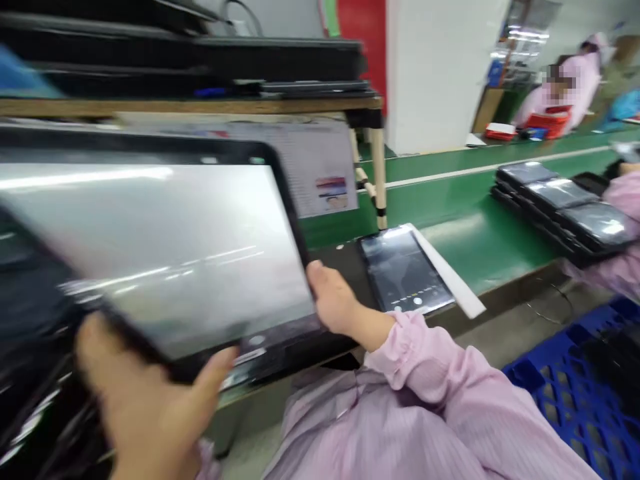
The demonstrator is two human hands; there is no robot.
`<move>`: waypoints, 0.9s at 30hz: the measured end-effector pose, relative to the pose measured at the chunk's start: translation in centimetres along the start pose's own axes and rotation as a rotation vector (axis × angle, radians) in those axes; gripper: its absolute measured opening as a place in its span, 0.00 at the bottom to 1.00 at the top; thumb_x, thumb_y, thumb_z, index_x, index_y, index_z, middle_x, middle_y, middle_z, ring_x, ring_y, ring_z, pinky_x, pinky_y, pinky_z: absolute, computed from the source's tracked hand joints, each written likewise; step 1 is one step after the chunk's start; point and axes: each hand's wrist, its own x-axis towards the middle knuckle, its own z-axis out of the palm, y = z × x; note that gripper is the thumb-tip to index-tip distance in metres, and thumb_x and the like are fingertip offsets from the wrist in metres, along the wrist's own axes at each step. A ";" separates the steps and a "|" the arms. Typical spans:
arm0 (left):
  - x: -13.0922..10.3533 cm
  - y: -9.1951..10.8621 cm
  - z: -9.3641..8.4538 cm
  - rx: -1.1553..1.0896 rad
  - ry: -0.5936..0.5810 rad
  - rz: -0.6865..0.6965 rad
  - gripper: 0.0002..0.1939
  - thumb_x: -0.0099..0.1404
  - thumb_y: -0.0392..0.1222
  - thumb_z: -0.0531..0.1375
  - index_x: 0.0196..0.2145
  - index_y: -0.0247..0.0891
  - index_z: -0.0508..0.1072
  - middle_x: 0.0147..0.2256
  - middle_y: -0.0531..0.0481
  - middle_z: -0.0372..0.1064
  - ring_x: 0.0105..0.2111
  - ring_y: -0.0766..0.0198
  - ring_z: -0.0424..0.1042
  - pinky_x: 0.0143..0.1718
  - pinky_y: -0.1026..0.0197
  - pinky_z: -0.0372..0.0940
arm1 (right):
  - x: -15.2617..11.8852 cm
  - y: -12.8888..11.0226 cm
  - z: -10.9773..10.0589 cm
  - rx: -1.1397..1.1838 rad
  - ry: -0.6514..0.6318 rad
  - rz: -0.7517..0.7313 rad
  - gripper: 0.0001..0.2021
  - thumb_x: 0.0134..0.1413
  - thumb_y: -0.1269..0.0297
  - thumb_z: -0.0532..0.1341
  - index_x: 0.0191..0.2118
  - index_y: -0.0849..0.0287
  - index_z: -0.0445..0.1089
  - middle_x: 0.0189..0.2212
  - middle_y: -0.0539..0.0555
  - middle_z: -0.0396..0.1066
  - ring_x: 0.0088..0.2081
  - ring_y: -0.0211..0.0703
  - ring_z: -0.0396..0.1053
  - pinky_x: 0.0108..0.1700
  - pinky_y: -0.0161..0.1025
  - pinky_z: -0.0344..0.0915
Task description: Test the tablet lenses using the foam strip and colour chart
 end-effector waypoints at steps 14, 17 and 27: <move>-0.3 0.6 2.0 0.201 0.034 0.019 0.68 0.56 0.60 0.75 0.78 0.43 0.36 0.74 0.26 0.46 0.74 0.33 0.51 0.70 0.32 0.57 | 0.7 0.6 -0.9 -0.117 0.074 -0.063 0.45 0.60 0.22 0.46 0.59 0.56 0.74 0.50 0.61 0.81 0.62 0.58 0.75 0.59 0.56 0.77; -0.3 0.3 2.1 0.206 0.042 0.004 0.68 0.57 0.61 0.75 0.78 0.42 0.36 0.73 0.26 0.46 0.75 0.32 0.49 0.71 0.30 0.55 | 0.5 0.4 -0.5 -0.146 0.048 -0.071 0.45 0.61 0.22 0.43 0.59 0.55 0.74 0.49 0.61 0.82 0.61 0.58 0.76 0.59 0.56 0.76; -0.2 0.2 2.0 0.124 0.069 0.004 0.68 0.54 0.71 0.73 0.76 0.41 0.43 0.72 0.27 0.50 0.74 0.34 0.53 0.71 0.32 0.55 | 0.5 -0.1 -0.3 -0.058 0.046 -0.043 0.45 0.56 0.19 0.48 0.54 0.55 0.76 0.47 0.62 0.82 0.63 0.61 0.74 0.59 0.59 0.77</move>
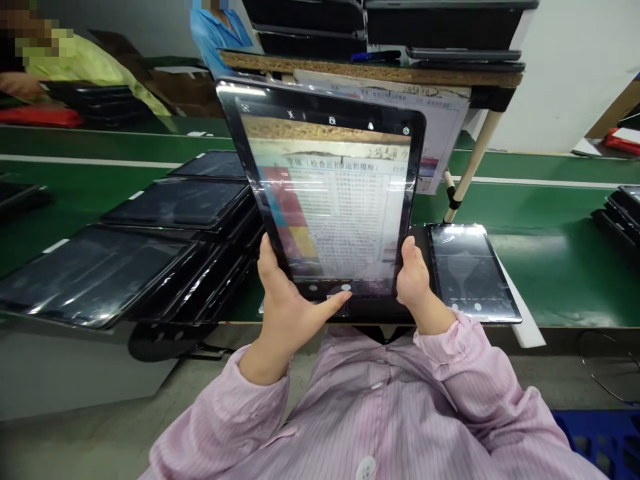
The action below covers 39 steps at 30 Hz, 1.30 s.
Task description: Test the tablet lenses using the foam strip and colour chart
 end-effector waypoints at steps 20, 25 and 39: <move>-1.3 1.7 0.4 -0.990 -0.006 -0.733 0.33 0.61 0.57 0.74 0.63 0.66 0.74 0.63 0.57 0.75 0.64 0.55 0.73 0.67 0.51 0.66 | -0.4 -7.2 -4.7 -0.531 -0.185 -0.566 0.35 0.76 0.42 0.47 0.80 0.41 0.38 0.80 0.41 0.39 0.80 0.51 0.35 0.81 0.56 0.39; -0.5 4.0 0.7 -1.005 -0.066 -0.910 0.32 0.63 0.53 0.74 0.63 0.58 0.76 0.61 0.51 0.78 0.58 0.55 0.79 0.63 0.52 0.72 | 0.8 -6.2 -8.8 -0.446 -0.129 -0.372 0.38 0.71 0.32 0.46 0.79 0.36 0.42 0.78 0.46 0.51 0.76 0.54 0.54 0.76 0.61 0.56; 2.2 3.0 3.3 -0.298 -0.322 -0.588 0.29 0.76 0.48 0.58 0.72 0.44 0.65 0.74 0.43 0.58 0.74 0.47 0.58 0.76 0.41 0.50 | -5.2 -0.6 -26.2 -0.411 0.385 0.314 0.35 0.60 0.31 0.62 0.64 0.47 0.73 0.65 0.57 0.74 0.68 0.59 0.70 0.75 0.63 0.59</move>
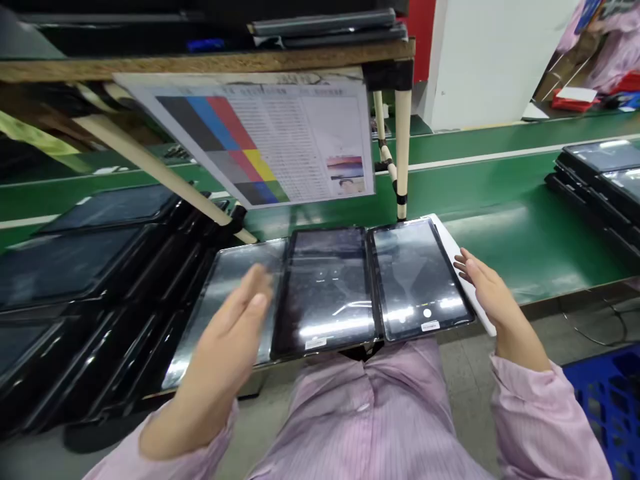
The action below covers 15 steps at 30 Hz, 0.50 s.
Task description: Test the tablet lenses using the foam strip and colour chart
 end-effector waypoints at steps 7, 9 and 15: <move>-3.9 3.2 7.2 0.890 -0.570 0.728 0.27 0.79 0.36 0.48 0.71 0.29 0.63 0.62 0.33 0.75 0.69 0.46 0.66 0.68 0.37 0.62 | 1.2 1.0 2.1 0.149 -0.084 0.021 0.36 0.55 0.31 0.66 0.64 0.44 0.74 0.72 0.49 0.64 0.75 0.52 0.58 0.80 0.54 0.47; -4.3 3.8 9.7 1.050 -0.641 0.748 0.28 0.79 0.38 0.49 0.71 0.20 0.61 0.62 0.24 0.72 0.70 0.40 0.64 0.65 0.36 0.63 | 1.7 0.7 2.6 0.168 -0.100 -0.005 0.37 0.54 0.30 0.66 0.64 0.45 0.74 0.72 0.48 0.63 0.76 0.51 0.56 0.80 0.52 0.45; -4.2 4.7 11.5 0.858 -0.806 0.534 0.35 0.79 0.48 0.49 0.75 0.21 0.53 0.67 0.18 0.64 0.74 0.32 0.54 0.66 0.28 0.58 | 0.7 -1.6 2.1 0.246 -0.159 -0.011 0.36 0.56 0.32 0.66 0.65 0.44 0.72 0.69 0.50 0.68 0.71 0.56 0.65 0.76 0.59 0.57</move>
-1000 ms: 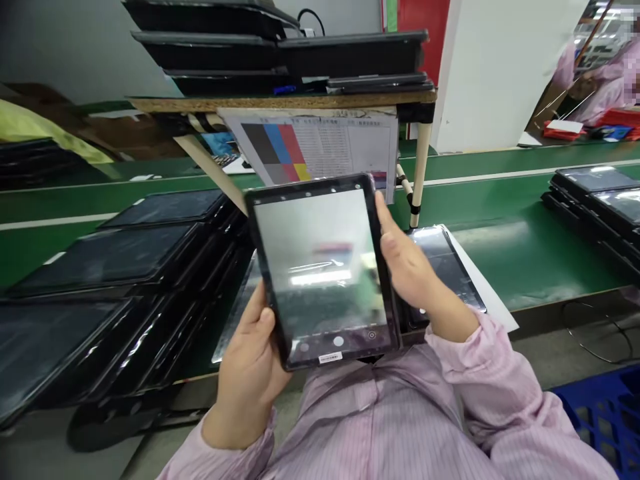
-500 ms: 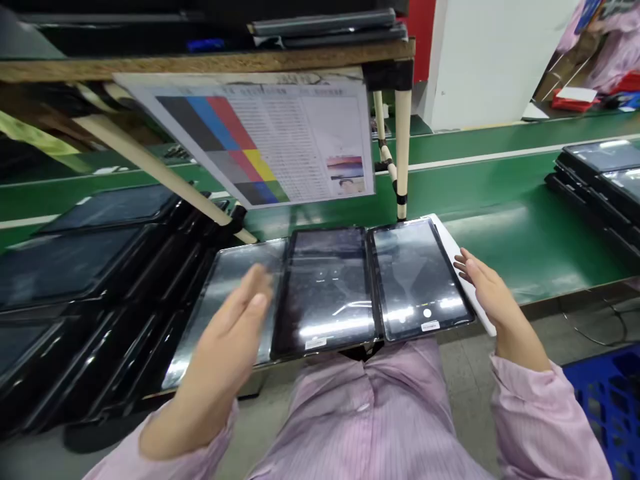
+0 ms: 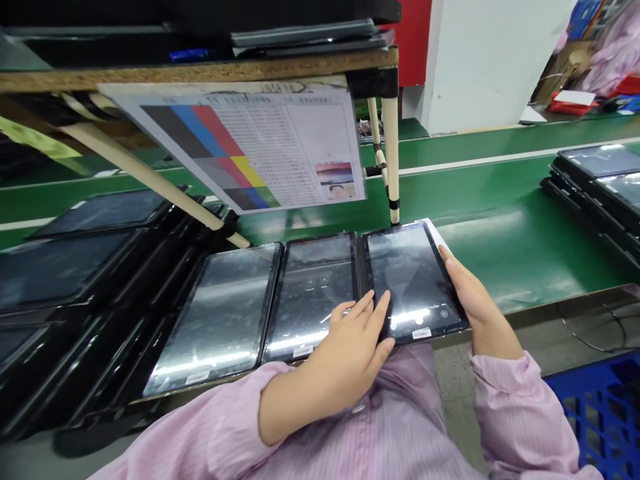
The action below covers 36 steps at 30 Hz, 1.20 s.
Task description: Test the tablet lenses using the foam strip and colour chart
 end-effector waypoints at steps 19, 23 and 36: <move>-7.6 -4.8 -2.6 -0.955 0.775 -0.158 0.50 0.67 0.62 0.67 0.77 0.43 0.52 0.76 0.39 0.52 0.75 0.40 0.54 0.75 0.39 0.52 | -6.8 -6.2 13.3 0.052 0.084 -0.569 0.40 0.63 0.37 0.62 0.75 0.41 0.56 0.76 0.52 0.56 0.75 0.62 0.57 0.74 0.64 0.60; -10.0 -7.3 -1.8 -0.641 1.007 -0.254 0.58 0.60 0.58 0.73 0.77 0.46 0.48 0.76 0.36 0.49 0.75 0.38 0.52 0.75 0.36 0.51 | -4.2 -5.5 18.4 0.144 -0.140 -0.457 0.36 0.69 0.30 0.44 0.74 0.40 0.58 0.71 0.51 0.66 0.71 0.56 0.65 0.68 0.62 0.69; -10.5 -9.7 0.8 -0.319 1.166 -0.351 0.67 0.56 0.57 0.75 0.78 0.43 0.38 0.75 0.28 0.45 0.76 0.34 0.49 0.72 0.33 0.54 | -1.7 -4.6 21.4 0.189 -0.408 -0.217 0.38 0.56 0.20 0.50 0.41 0.48 0.81 0.38 0.57 0.84 0.62 0.64 0.75 0.63 0.64 0.74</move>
